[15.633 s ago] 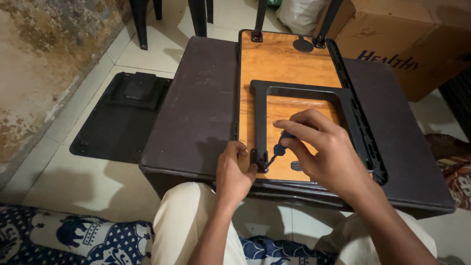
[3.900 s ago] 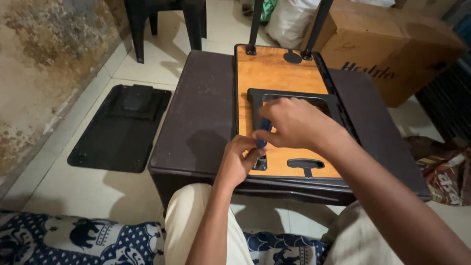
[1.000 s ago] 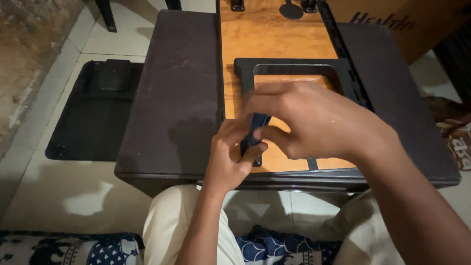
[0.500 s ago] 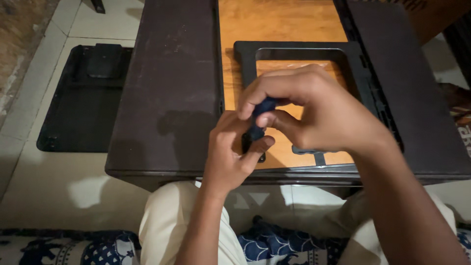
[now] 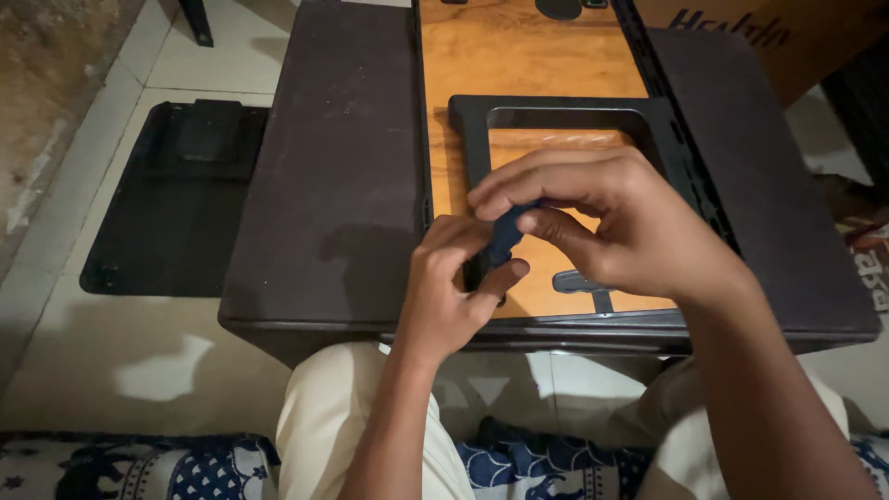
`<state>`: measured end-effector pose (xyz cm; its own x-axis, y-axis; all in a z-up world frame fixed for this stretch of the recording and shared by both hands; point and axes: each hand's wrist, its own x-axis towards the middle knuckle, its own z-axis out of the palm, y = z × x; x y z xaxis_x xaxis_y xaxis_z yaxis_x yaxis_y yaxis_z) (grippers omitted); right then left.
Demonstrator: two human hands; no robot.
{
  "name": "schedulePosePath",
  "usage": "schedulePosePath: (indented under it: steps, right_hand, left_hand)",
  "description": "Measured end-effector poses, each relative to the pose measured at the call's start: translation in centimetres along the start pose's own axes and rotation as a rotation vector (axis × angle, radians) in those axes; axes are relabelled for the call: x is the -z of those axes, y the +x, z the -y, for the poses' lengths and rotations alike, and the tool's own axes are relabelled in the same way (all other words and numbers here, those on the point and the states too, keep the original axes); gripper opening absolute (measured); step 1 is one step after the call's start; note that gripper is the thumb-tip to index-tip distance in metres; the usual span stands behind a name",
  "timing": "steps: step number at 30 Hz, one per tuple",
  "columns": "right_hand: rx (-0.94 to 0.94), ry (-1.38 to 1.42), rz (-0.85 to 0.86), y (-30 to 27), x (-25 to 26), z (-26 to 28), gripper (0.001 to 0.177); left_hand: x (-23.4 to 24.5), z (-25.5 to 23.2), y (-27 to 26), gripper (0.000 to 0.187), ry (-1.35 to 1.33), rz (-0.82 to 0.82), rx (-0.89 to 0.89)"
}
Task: The person attaches black plastic legs to a wooden tabletop using a screwdriver. They position each leg, insert screws, and tighten them to secure the frame to the tabletop.
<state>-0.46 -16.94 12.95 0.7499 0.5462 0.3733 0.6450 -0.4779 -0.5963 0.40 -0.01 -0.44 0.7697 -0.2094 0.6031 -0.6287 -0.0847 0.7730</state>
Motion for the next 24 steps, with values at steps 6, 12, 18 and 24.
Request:
schedulePosePath:
  steps: [6, 12, 18, 24]
  right_hand:
    - [-0.084, 0.038, 0.008, -1.1, -0.5, 0.2, 0.028]
    - [-0.136, 0.022, 0.000, -1.2, -0.2, 0.1, 0.031]
    - [-0.226, 0.042, -0.046, -1.4, 0.2, -0.5, 0.029]
    - [-0.149, -0.054, -0.023, -0.6, 0.4, -0.3, 0.028]
  left_hand:
    - [0.2, -0.4, -0.3, 0.031, -0.046, 0.007, -0.001]
    - [0.3, -0.3, -0.3, 0.033, -0.050, 0.019, -0.039]
    - [0.3, -0.1, 0.0, 0.032, -0.049, 0.038, -0.009]
    - [0.3, 0.2, -0.1, 0.031, -0.075, 0.009, -0.007]
